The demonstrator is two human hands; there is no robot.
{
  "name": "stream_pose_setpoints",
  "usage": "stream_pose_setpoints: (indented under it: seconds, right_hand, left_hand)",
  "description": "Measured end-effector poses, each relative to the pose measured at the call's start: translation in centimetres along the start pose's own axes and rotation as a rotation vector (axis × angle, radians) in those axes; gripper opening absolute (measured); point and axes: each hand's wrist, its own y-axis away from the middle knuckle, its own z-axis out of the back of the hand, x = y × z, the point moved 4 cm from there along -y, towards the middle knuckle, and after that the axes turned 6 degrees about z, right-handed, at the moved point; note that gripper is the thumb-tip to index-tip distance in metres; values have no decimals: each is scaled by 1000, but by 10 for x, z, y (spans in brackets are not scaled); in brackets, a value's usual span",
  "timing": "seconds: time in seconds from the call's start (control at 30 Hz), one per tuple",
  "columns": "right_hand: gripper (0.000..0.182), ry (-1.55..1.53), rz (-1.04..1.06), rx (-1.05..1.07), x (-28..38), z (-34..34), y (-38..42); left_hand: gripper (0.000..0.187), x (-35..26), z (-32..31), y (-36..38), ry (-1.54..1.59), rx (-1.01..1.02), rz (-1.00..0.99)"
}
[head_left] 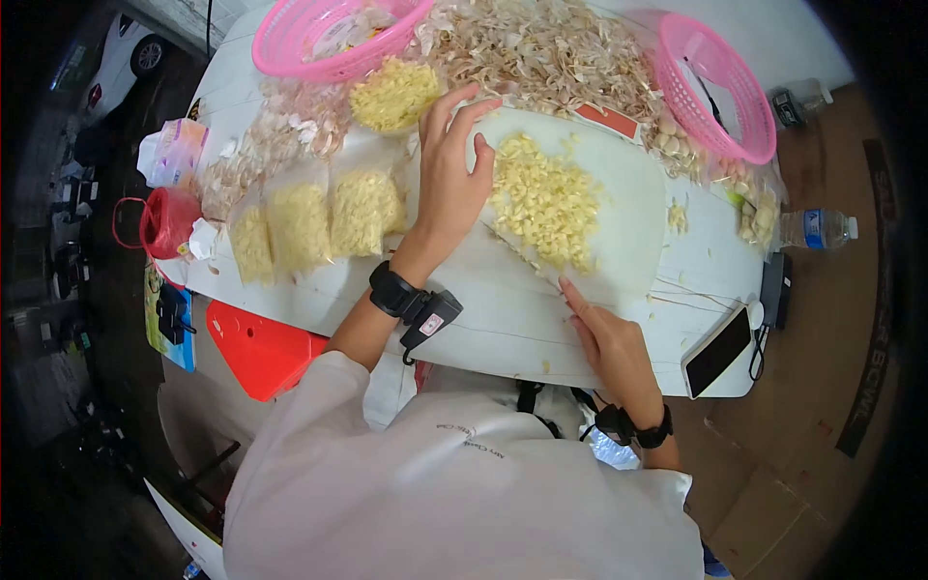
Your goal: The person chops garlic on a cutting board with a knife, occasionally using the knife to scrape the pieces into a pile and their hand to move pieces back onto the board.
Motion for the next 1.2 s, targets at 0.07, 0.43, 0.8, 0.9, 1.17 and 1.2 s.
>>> stream_pose_setpoints:
  seconds: [0.07, 0.43, 0.8, 0.9, 1.17, 1.2]
  right_hand:
    - [59, 42, -27, 21, -6, 1, 2]
    - [49, -203, -304, -400, -18, 15, 16]
    - [43, -561, -595, -497, -11, -19, 10]
    - [42, -582, -583, -489, -8, -21, -7]
    - [50, -341, -380, -441, 16, -11, -18]
    - [50, -342, -384, -443, 14, -15, -16]
  left_hand:
    - [42, 1, 0, 0, 5, 3, 31]
    - [41, -5, -1, 0, 31, 31, 29]
    - [41, -3, -2, 1, -12, 44, 10]
    - [41, -4, -2, 1, -15, 40, 2]
    - [40, -1, -2, 1, 12, 28, -1]
    - [40, -2, -2, 1, 12, 33, -2]
